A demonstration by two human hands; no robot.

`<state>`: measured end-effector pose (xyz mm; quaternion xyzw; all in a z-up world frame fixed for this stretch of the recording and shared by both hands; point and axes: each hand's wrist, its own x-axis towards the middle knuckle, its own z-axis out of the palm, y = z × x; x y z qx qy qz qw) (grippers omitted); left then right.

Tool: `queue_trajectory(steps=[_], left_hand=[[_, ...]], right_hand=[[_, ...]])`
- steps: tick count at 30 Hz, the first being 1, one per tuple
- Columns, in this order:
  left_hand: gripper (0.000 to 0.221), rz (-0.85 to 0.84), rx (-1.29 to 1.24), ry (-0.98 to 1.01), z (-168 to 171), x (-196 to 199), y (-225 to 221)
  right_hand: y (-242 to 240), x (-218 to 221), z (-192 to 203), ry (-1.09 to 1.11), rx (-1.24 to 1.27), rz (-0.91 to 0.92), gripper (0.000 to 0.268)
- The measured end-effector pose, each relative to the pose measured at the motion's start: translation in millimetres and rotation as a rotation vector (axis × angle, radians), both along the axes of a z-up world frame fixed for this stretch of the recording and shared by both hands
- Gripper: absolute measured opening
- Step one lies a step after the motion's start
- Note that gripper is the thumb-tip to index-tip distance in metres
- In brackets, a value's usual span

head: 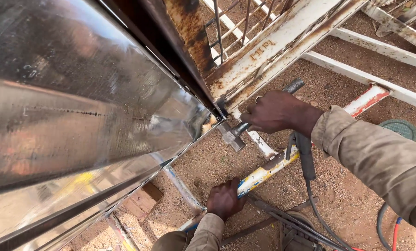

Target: The person is welding a metal strip onto a gate and then using an angle grinder to smooth the edges and a hammer to adjust the fit.

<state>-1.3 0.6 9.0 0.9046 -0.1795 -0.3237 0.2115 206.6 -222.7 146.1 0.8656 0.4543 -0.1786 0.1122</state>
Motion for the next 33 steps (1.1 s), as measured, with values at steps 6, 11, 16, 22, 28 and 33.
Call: queue_trajectory(steps=[6, 11, 16, 22, 28, 33], left_hand=[[0.054, -0.004, 0.008, -0.007, -6, -2, -1], [0.049, 0.038, 0.001, -0.04, -8, -6, -1], [0.051, 0.044, -0.006, -0.064, -8, -4, -1], [0.049, 0.053, -0.026, -0.118, -16, -8, 2], [0.057, 0.194, -0.078, -0.087, -21, -15, 4], [0.052, 0.492, -0.498, 0.073, -21, -44, 22]], right_hand=[[3, -3, 8, 0.049, -0.082, -0.028, 0.058], [1, -25, -8, 0.036, 0.0, -0.119, 0.057], [4, -22, -9, 0.038, 0.027, -0.15, 0.05], [5, -42, -11, 0.037, 0.094, -0.231, 0.041], [11, -110, -5, 0.19, 0.046, -0.319, 0.045], [-25, -174, -33, 0.298, -0.087, -0.271, 0.037]])
